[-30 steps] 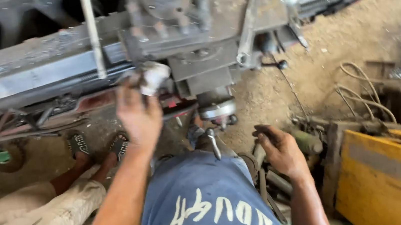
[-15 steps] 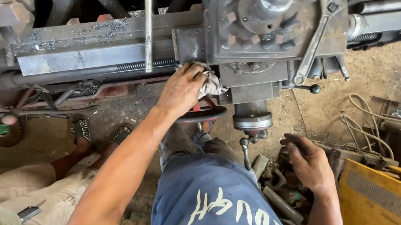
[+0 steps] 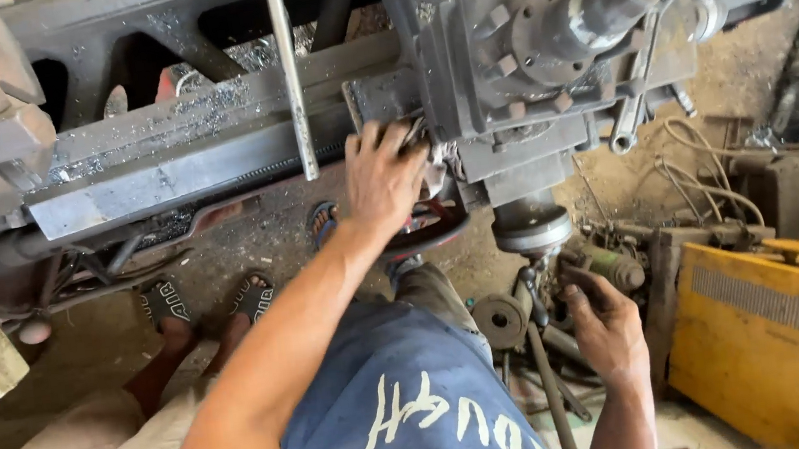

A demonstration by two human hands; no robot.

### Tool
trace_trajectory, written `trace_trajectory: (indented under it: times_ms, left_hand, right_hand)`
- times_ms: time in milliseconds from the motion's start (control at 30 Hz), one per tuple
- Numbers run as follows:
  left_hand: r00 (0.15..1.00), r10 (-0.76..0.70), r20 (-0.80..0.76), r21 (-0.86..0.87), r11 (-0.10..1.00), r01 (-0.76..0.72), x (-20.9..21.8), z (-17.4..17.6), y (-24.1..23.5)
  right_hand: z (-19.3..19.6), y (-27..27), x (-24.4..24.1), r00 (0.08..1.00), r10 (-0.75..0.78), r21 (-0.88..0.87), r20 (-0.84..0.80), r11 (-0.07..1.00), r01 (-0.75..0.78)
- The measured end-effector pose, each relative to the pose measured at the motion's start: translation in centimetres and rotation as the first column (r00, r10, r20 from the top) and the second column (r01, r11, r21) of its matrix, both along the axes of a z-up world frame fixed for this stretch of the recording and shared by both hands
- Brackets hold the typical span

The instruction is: Adjusting the tool post on a lathe using an adjustable wrench and cleaning the machine surfaces with a cloth.

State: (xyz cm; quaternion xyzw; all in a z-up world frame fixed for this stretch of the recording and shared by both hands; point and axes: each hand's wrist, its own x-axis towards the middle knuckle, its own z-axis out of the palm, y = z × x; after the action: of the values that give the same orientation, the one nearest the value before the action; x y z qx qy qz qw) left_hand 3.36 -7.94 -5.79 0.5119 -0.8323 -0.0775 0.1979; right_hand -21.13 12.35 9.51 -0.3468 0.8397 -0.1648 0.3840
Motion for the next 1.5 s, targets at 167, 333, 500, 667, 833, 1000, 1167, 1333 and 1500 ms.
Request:
trace_trajectory:
  times_ms: [167,333,500,667,833,1000,1167,1333,1500]
  left_hand:
    - [0.772,0.458,-0.441,0.704,0.710,-0.019,1.0,8.8,-7.4]
    - [0.924,0.200,-0.326,0.073,0.980,-0.186,5.5,6.5,-14.2]
    - [0.804,0.069,-0.591,0.267,0.957,0.114,6.4,12.4,-8.0]
    - [0.929,-0.242,-0.280,0.337,0.881,0.331,5.0,5.4,-7.0]
    - [0.953,-0.037,-0.302,0.265,0.957,0.121,7.7,7.8,-12.7]
    - [0.948,-0.272,-0.167,0.585,0.747,0.317,6.2,7.1,-10.1]
    - [0.942,-0.085,-0.325,0.060,0.992,0.110,6.7,7.8,-14.8]
    - [0.995,-0.063,-0.077,0.651,0.753,0.099,6.0,8.3,-11.8]
    - [0.950,-0.008,-0.311,0.320,0.941,0.113,5.8,8.7,-10.1]
  right_hand:
    - [2.2,-0.5,3.2,0.992,-0.104,0.006,-0.069,0.995,0.105]
    - [2.5,1.4,5.0,0.959,-0.255,-0.006,-0.127,0.967,0.256]
    - [2.9,2.0,6.7,0.920,-0.364,0.086,-0.145,0.922,0.379]
    - [1.6,2.7,6.7,0.943,-0.310,-0.022,-0.118,0.951,0.310]
    - [2.8,3.4,7.2,0.939,-0.314,-0.025,-0.142,0.949,0.314]
    - [2.1,3.4,6.7,0.921,-0.358,0.050,-0.156,0.928,0.369]
    - [1.7,3.6,6.2,0.962,-0.243,-0.098,-0.126,0.968,0.232]
    - [2.4,2.6,6.6,0.927,-0.343,-0.029,-0.155,0.939,0.342]
    - [1.8,2.0,7.1,0.918,-0.340,-0.020,-0.205,0.939,0.344]
